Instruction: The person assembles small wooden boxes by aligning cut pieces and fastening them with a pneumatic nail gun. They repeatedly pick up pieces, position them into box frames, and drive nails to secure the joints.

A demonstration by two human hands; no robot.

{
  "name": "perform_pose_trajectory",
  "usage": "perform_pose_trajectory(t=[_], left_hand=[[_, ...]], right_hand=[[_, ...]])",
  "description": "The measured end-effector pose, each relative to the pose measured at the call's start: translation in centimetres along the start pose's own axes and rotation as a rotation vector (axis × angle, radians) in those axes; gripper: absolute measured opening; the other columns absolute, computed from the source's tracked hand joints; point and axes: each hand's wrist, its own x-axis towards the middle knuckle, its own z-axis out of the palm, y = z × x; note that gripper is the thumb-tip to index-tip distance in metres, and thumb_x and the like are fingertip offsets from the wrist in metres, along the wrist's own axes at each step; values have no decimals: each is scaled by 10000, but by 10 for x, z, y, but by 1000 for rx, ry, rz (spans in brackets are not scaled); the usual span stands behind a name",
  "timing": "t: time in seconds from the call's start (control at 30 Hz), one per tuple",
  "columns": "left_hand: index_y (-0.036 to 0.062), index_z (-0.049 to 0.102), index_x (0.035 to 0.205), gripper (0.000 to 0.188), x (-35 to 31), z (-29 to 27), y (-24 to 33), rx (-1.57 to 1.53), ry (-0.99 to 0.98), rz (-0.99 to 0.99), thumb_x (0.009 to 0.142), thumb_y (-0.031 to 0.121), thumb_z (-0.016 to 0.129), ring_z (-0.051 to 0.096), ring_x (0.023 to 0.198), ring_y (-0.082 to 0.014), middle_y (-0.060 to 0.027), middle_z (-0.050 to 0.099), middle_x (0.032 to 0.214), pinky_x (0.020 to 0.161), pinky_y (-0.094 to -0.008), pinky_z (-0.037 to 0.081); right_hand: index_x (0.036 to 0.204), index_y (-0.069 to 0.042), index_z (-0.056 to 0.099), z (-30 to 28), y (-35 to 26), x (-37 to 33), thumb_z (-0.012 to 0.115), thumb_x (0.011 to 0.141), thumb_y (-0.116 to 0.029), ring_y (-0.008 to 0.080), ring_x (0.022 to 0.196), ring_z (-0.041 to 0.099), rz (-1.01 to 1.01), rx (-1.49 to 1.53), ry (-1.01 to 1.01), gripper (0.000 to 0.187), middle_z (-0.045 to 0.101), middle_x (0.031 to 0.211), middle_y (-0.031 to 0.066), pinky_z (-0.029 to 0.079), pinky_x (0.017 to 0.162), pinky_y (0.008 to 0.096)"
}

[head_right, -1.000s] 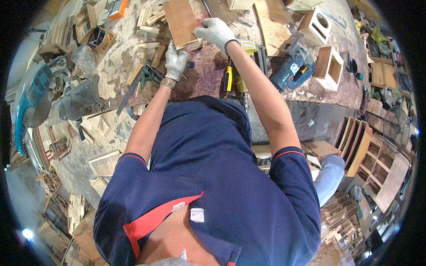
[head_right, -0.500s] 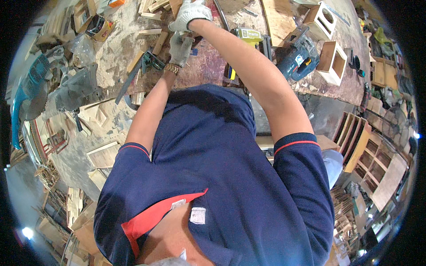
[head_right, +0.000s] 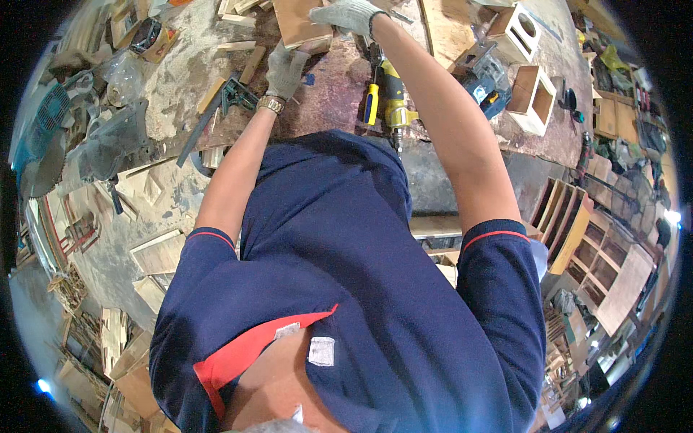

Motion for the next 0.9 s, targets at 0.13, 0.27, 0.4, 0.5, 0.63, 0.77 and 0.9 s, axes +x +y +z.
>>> perform_pose_trajectory(t=[0.13,0.27,0.4,0.5,0.63,0.77,0.9], left_hand=[[39,714,1170,440,3,3,-2,54,28,-59,956,423,700,735,973,-372,-196,761,1032,779,-449,566],[31,705,1161,433,-4,15,-15,68,97,34,962,415,694,732,949,-372,-188,760,1024,779,-450,562],[27,695,1168,412,-9,23,-18,191,69,49,961,382,697,728,958,-364,-182,755,1036,813,-436,560],[24,691,1187,404,-7,18,-11,-111,64,-51,962,361,693,732,984,-335,-168,759,1057,838,-419,558],[43,692,1210,398,-5,16,-2,-65,53,-78,950,345,701,737,985,-296,-138,767,1070,852,-411,557],[61,694,1188,490,-5,18,-4,78,83,-61,909,464,701,726,968,-362,-166,758,1054,819,-451,563],[66,692,1189,498,-4,19,-7,66,93,-84,914,481,674,727,966,-364,-165,758,1047,809,-453,567]], right_hand=[[1040,-25,776,3,18,-17,750,918,-262,118,638,599,153,-11,51,268,681,753,20,492,569,315],[1017,-13,772,7,15,-21,728,926,-288,111,581,582,93,59,52,293,674,708,9,467,526,325],[962,21,761,10,18,-18,734,918,-335,120,608,610,125,-99,128,360,694,717,44,460,535,331],[947,23,759,12,23,-19,736,918,-349,125,626,618,22,-176,147,374,700,715,50,475,565,338],[1228,28,702,9,24,-25,734,910,-582,201,864,701,126,-29,60,688,702,1034,121,628,672,341],[1167,11,741,11,18,-29,714,966,-461,96,758,657,161,-116,96,513,659,840,24,633,631,249],[1154,2,741,12,13,-30,702,975,-442,70,709,643,165,-114,91,480,663,824,10,622,611,225]])
